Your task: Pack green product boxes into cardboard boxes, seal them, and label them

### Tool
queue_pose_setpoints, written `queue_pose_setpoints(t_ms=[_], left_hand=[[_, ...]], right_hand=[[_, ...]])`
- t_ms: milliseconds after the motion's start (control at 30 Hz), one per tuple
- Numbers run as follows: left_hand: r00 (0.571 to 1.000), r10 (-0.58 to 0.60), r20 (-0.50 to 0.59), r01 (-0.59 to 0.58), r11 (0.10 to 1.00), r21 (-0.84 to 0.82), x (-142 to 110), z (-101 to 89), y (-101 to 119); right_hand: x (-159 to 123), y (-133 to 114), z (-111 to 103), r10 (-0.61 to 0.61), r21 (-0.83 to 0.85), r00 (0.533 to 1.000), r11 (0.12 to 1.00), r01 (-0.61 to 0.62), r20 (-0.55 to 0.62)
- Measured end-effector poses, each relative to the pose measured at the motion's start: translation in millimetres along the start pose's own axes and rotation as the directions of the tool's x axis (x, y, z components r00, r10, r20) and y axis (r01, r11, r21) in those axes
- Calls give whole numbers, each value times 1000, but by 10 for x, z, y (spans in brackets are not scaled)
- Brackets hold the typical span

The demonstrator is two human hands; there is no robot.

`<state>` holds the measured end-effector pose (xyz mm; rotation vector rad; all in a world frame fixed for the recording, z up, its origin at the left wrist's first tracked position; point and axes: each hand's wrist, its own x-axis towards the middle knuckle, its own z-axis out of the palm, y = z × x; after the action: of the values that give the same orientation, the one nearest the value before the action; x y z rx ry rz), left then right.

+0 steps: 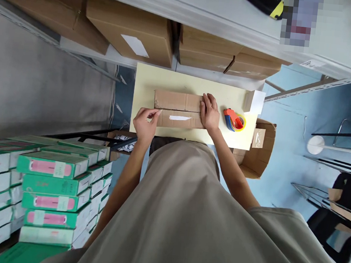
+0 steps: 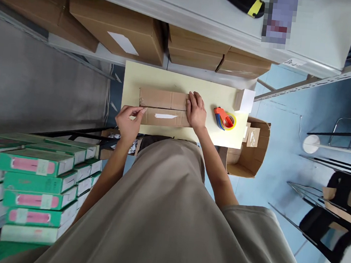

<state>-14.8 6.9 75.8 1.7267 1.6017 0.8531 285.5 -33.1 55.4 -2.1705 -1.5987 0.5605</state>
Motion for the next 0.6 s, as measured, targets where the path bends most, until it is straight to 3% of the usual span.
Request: queue_pose_setpoints(t_ms=[133,267,367,433,500,600], left_hand=[[1000,0,-13,0,1000,-13,-43,-5,43],[996,-65,-56,67,997,35,-26,4,-34],[992,-101,-74,106,992,67,29,14,-79],[995,-67,-78,73,994,78,65,16,-57],[997,16,-73,-9,995,98,92,11,14],[988,149,-37,-142,980,138,120,7,176]], right_hand=[[9,-21,12,-30,-46,1000,999,29,-8],[-74,91,-97,-15,5,994,1000,16,-106],[-236,352,-264,103,-36,970,993,-114,-219],[-363,581,-349,209,-83,944,968,-236,-257],[-473,800,-369,351,-133,909,913,-385,-225],[-571,1032,-280,572,-224,813,782,-581,-113]])
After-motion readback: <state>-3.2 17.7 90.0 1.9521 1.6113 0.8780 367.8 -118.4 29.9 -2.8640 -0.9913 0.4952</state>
